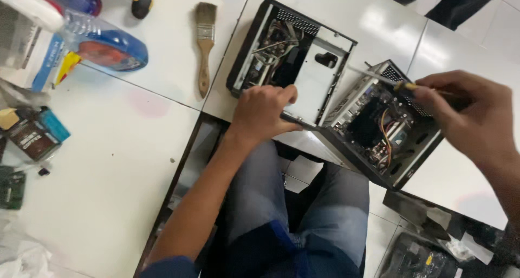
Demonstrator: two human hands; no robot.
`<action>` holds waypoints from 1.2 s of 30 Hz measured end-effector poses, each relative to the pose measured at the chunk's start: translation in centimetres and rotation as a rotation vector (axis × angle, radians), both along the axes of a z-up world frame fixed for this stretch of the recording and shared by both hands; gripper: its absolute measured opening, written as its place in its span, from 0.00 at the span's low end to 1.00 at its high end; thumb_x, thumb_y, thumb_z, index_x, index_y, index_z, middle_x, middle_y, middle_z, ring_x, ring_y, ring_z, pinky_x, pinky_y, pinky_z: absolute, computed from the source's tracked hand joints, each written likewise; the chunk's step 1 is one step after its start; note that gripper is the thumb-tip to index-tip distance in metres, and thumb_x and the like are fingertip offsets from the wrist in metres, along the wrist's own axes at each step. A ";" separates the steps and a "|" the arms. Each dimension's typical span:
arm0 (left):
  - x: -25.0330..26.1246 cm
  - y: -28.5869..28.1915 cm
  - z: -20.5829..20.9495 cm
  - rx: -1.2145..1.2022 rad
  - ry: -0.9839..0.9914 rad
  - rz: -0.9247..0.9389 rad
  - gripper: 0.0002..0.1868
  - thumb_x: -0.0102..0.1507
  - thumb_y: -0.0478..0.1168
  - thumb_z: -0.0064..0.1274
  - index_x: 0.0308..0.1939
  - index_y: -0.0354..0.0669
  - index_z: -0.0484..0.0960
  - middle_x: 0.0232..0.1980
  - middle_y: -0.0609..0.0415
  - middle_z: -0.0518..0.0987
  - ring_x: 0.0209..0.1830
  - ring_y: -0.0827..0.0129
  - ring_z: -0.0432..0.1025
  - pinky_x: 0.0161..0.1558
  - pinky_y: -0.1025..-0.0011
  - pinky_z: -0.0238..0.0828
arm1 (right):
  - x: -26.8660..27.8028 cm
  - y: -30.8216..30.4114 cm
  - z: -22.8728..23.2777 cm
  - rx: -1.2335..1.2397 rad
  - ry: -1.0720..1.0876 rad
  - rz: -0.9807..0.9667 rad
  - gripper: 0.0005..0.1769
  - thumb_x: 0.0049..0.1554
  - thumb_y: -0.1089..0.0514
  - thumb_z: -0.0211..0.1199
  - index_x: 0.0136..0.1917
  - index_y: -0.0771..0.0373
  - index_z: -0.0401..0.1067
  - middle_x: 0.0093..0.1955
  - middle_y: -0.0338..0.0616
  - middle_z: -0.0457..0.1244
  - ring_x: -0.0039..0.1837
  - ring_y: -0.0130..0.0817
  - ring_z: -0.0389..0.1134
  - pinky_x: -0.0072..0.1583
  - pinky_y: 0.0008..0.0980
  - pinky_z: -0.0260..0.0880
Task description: The person uses a screwdriver to remove screws from the side panel of a small computer case. They then use the screwdriver to unscrew and remove a component from the motherboard inside the case.
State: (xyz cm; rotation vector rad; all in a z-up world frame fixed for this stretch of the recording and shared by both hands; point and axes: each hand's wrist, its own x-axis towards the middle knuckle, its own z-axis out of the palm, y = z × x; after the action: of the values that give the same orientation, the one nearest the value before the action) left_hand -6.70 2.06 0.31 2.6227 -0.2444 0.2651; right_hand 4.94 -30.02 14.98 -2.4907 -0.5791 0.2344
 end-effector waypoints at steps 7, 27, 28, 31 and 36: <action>2.0 -3.9 3.4 -0.278 -0.273 -0.009 0.31 0.59 0.67 0.70 0.40 0.44 0.79 0.40 0.54 0.68 0.42 0.61 0.64 0.45 0.63 0.74 | 2.3 -9.2 -3.7 0.122 -0.012 -0.229 0.11 0.76 0.66 0.73 0.68 0.65 0.75 0.60 0.48 0.70 0.58 0.28 0.68 0.57 0.23 0.65; 10.8 -12.5 -1.4 -0.120 -0.186 -0.018 0.35 0.60 0.20 0.48 0.72 0.38 0.79 0.76 0.40 0.69 0.71 0.44 0.60 0.71 0.47 0.71 | 3.3 -10.7 -4.5 0.359 -0.138 -0.117 0.21 0.69 0.73 0.77 0.65 0.76 0.65 0.61 0.63 0.68 0.64 0.47 0.74 0.64 0.36 0.78; 10.7 -12.5 -1.3 -0.119 -0.183 -0.018 0.35 0.60 0.20 0.48 0.72 0.38 0.79 0.76 0.40 0.69 0.71 0.44 0.60 0.71 0.47 0.71 | 3.3 -10.7 -4.5 0.360 -0.135 -0.118 0.21 0.69 0.73 0.77 0.65 0.76 0.65 0.61 0.63 0.68 0.64 0.47 0.74 0.64 0.36 0.78; 10.4 -12.3 -1.1 -0.085 -0.206 -0.035 0.33 0.60 0.22 0.49 0.71 0.36 0.80 0.74 0.39 0.73 0.70 0.46 0.61 0.69 0.52 0.73 | 3.3 -10.7 -4.6 0.289 -0.160 -0.082 0.21 0.68 0.72 0.78 0.64 0.78 0.67 0.61 0.65 0.69 0.61 0.48 0.75 0.65 0.38 0.78; 10.3 -12.0 -0.5 -0.103 -0.185 -0.056 0.30 0.62 0.24 0.51 0.71 0.33 0.79 0.74 0.41 0.72 0.71 0.44 0.60 0.69 0.49 0.73 | 3.3 -10.5 -4.5 0.298 -0.142 -0.074 0.21 0.67 0.73 0.77 0.62 0.77 0.65 0.59 0.64 0.69 0.62 0.50 0.76 0.65 0.41 0.80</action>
State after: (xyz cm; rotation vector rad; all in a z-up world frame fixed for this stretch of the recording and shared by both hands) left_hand 3.60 -9.96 -0.21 2.4869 -0.3571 0.4892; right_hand 8.21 -40.52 10.48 -2.2444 -0.5347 -0.0556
